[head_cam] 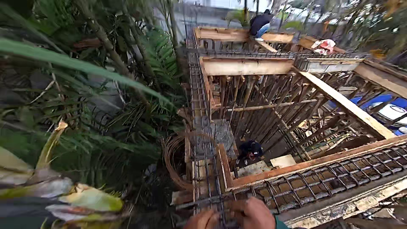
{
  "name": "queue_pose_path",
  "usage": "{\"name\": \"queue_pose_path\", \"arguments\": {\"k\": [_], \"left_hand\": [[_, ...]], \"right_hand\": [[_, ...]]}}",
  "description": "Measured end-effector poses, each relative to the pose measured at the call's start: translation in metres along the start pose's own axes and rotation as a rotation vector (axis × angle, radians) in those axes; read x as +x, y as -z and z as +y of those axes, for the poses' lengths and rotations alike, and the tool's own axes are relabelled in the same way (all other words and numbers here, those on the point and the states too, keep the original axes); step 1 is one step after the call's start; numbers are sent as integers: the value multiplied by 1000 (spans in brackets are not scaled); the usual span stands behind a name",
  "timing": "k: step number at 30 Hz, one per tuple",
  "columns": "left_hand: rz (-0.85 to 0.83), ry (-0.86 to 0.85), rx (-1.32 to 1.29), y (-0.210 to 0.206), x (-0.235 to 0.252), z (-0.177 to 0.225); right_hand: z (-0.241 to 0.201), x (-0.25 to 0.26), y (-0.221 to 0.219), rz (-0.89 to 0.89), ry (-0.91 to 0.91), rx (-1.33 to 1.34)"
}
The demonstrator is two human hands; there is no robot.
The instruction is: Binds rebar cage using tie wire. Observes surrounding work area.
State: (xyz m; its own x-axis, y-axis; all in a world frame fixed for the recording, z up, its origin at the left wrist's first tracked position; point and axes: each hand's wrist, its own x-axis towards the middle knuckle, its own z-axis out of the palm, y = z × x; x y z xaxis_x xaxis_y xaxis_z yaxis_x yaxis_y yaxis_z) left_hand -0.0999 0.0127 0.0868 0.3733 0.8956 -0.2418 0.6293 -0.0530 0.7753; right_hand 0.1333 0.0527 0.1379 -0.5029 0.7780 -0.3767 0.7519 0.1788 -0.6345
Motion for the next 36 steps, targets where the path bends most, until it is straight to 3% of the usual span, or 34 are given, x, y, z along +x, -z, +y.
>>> {"name": "queue_pose_path", "arguments": {"k": [3,5,8,12,15,19,24,29,33,36], "left_hand": [[-67,-42,-223,-4,-16,2],[-216,-56,-487,-2,-23,2],[-305,4,-669,-6,-28,-1],[-360,159,-246,-17,-14,-20],[-326,201,-98,-27,-11,-35],[-215,237,-139,-29,-19,-40],[-71,219,-559,-31,-29,-38],[-293,321,-128,-27,-2,-64],[-285,343,102,-23,23,-88],[-170,304,1,-15,27,-97]], "right_hand": [[10,-11,3,28,220,62],[18,-15,-1,41,351,190],[23,-16,-9,-26,311,259],[11,-7,-22,-178,13,-163],[4,-3,-32,-147,-6,-256],[7,-1,-38,-46,-7,-164],[20,9,-38,-146,-114,72],[3,24,-60,-348,-313,-231],[-6,38,-76,-445,-408,-296],[4,45,-73,-423,-402,-188]]}}
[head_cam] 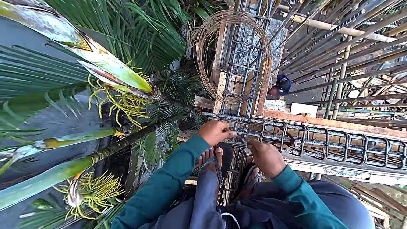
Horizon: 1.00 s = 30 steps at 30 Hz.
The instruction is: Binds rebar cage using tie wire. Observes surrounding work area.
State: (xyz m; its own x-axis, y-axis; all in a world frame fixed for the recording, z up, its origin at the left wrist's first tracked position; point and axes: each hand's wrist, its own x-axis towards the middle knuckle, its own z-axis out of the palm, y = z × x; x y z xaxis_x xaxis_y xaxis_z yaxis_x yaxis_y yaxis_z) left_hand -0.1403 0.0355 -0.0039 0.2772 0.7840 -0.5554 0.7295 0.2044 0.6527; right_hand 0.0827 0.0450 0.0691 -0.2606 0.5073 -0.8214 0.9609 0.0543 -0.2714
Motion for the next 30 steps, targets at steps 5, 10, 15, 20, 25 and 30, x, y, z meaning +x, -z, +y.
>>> {"name": "queue_pose_path", "arguments": {"k": [5,10,15,20,25,30], "left_hand": [[315,110,-308,36,8,-31],[362,364,-252,30,11,-44],[219,452,-107,-21,7,-40],[93,515,43,-27,7,-40],[25,509,-56,-12,20,-49],[-37,472,-163,-2,29,-69]], "right_hand": [[24,14,15,205,-25,79],[21,25,45,260,-69,-119],[13,57,76,226,-62,-231],[9,76,107,190,-51,-238],[15,103,87,194,-20,-150],[12,136,53,115,28,6]]}}
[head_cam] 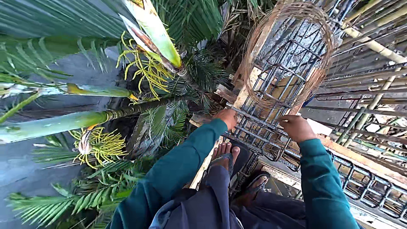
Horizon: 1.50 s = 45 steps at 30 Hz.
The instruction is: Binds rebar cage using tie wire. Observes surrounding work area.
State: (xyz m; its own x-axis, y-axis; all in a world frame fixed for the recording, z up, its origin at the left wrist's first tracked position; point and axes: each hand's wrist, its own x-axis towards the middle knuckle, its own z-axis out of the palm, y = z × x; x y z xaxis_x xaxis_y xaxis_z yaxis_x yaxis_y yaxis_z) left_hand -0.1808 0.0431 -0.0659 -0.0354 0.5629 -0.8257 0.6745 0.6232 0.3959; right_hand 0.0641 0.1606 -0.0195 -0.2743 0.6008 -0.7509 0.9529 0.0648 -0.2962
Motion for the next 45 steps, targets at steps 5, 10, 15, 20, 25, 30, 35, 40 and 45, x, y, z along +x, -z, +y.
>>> {"name": "queue_pose_path", "arguments": {"k": [5,10,15,20,25,30,35,40,45], "left_hand": [[65,-48,-21,-8,11,-17],[63,-66,-109,-12,12,-14],[12,-20,-267,-9,19,-14],[38,95,-506,-12,34,-23],[-10,253,-616,-14,43,-20],[-95,299,-925,-8,49,-21],[-171,224,-915,-11,31,-32],[-198,5,-532,-1,28,-33],[-148,-170,-129,10,19,-24]], "right_hand": [[-5,16,-9,-84,43,85],[-10,28,-4,-127,90,109],[-12,36,-6,-172,117,40],[-11,38,-7,-134,186,-104],[-24,33,-15,-93,202,-272],[-35,30,-21,-124,175,-291],[-42,30,-24,-122,136,-298],[-53,28,-22,-131,124,-305],[-66,25,-27,-116,0,-271]]}}
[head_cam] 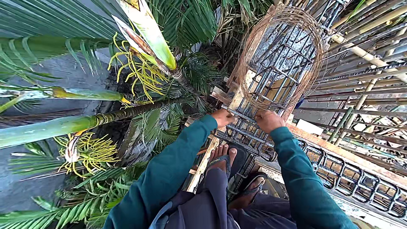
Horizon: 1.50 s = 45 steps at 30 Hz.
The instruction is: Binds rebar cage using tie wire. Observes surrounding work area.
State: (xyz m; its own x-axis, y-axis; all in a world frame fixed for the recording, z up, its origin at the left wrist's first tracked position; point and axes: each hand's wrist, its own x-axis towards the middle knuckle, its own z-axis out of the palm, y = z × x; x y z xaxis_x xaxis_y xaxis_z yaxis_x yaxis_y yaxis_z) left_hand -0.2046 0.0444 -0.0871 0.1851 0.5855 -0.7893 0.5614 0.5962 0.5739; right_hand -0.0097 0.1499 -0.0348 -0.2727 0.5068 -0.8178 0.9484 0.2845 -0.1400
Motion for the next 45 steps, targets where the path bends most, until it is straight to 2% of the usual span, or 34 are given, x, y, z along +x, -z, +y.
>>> {"name": "queue_pose_path", "arguments": {"k": [5,12,16,21,23,25,28,30,32,35,38,42,45], "left_hand": [[183,28,277,-20,-17,22],[373,-26,454,-44,-41,49],[305,-8,451,-46,-47,68],[101,225,324,-33,-49,89],[78,242,271,-34,-49,87],[79,243,214,-40,-48,86],[89,190,167,-31,-47,89],[75,135,85,-17,-41,83],[-13,108,22,1,-28,79],[-160,153,-37,15,-19,84],[-258,173,-209,26,-19,87],[-192,33,-398,12,-19,61],[-47,-107,-337,-6,-18,46]], "right_hand": [[-10,-10,6,-73,-54,70],[-32,-25,-4,20,-142,43],[-36,-28,-4,7,-122,39],[-15,-26,12,-42,-104,114],[-10,-27,20,-29,-97,105],[-23,-38,24,-30,-115,141],[-56,-60,14,25,-128,263],[-48,-58,0,58,-121,383],[-32,-49,-18,106,-109,548],[-22,-42,-43,164,-121,790],[-20,-40,-58,228,-122,1025],[-28,-45,-79,321,-143,1253],[-43,-53,-91,403,-182,1175]]}}
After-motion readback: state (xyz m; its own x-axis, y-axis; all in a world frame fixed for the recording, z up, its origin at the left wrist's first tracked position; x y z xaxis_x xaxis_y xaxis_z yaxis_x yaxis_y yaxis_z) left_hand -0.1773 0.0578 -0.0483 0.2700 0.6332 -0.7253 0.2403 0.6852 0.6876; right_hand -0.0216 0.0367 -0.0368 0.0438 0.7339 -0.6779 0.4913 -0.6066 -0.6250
